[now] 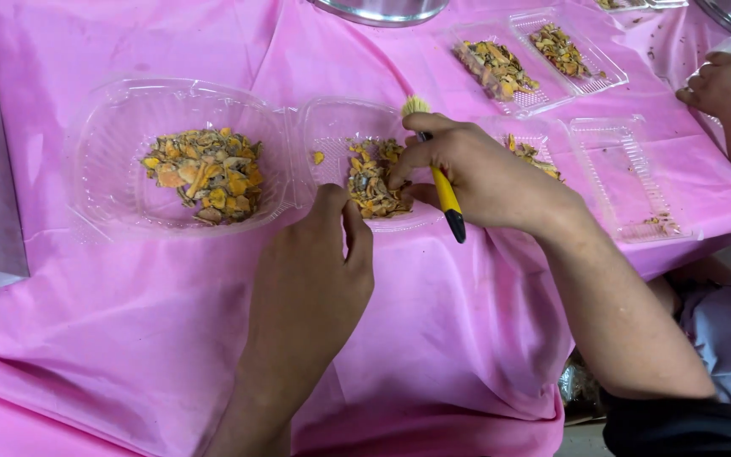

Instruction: Sorting and cleaning dried tea leaves or flower petals using a brush and fingers in plastic containers

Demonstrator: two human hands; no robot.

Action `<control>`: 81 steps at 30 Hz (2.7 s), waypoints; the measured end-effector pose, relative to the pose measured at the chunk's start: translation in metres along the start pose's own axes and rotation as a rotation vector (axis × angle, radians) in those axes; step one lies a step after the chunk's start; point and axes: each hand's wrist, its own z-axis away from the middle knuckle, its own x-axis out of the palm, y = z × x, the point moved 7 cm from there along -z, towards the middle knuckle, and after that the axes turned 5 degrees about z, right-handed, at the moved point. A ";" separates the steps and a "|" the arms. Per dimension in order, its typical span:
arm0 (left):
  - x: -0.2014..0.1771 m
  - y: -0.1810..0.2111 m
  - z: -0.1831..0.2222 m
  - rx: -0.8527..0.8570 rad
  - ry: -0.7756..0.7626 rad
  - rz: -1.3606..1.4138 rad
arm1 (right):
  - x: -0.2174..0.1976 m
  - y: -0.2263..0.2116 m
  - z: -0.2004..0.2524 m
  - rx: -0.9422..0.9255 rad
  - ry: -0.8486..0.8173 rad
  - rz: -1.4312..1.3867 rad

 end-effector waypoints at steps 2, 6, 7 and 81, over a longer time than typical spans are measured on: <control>0.002 -0.002 -0.001 -0.033 -0.026 0.009 | -0.001 -0.001 -0.005 -0.022 -0.013 0.026; 0.002 -0.003 -0.001 -0.032 -0.035 0.032 | 0.002 0.003 -0.006 -0.043 -0.001 0.118; 0.002 -0.003 0.001 -0.035 -0.031 0.030 | 0.004 0.001 -0.005 -0.048 -0.002 0.116; -0.011 0.005 -0.009 0.061 0.232 0.415 | -0.032 -0.065 0.040 -0.071 0.573 -0.094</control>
